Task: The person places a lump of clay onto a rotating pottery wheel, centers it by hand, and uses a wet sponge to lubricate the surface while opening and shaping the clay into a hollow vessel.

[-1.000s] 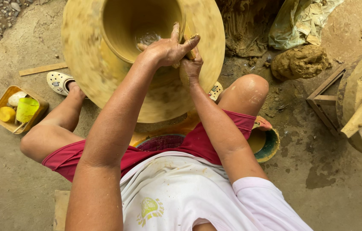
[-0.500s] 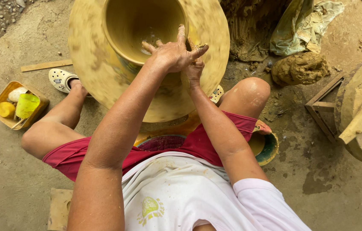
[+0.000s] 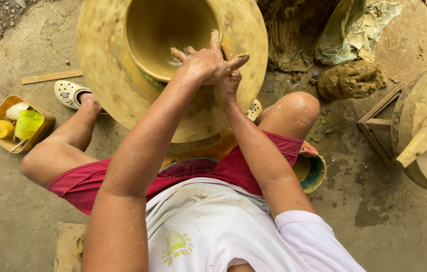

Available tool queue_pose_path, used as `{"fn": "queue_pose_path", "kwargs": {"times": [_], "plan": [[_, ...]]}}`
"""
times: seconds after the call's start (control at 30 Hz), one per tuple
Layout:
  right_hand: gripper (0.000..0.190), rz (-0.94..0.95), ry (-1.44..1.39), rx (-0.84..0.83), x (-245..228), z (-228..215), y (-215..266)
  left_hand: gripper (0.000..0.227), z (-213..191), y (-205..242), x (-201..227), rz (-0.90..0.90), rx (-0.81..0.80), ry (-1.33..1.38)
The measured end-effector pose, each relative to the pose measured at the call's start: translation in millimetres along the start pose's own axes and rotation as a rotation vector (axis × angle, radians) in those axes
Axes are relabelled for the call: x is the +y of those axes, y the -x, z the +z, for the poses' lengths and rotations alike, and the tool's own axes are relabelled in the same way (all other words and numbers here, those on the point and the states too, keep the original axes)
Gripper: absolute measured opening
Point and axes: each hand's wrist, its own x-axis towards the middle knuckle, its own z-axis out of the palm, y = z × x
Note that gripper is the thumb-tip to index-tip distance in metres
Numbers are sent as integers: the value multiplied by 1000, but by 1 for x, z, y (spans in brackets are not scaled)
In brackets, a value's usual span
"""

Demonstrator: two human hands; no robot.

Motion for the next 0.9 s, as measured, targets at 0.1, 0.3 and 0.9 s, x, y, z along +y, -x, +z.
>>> {"fn": "queue_pose_path", "kwargs": {"times": [0.1, 0.3, 0.9], "plan": [[19, -11, 8, 1, 2, -3, -2, 133, 2, -4, 2, 16, 37, -8], [16, -52, 44, 14, 35, -14, -15, 133, -6, 2, 7, 3, -44, -8], [16, -148, 209, 40, 73, -19, -29, 132, -21, 0, 0, 27, -48, 28]]}}
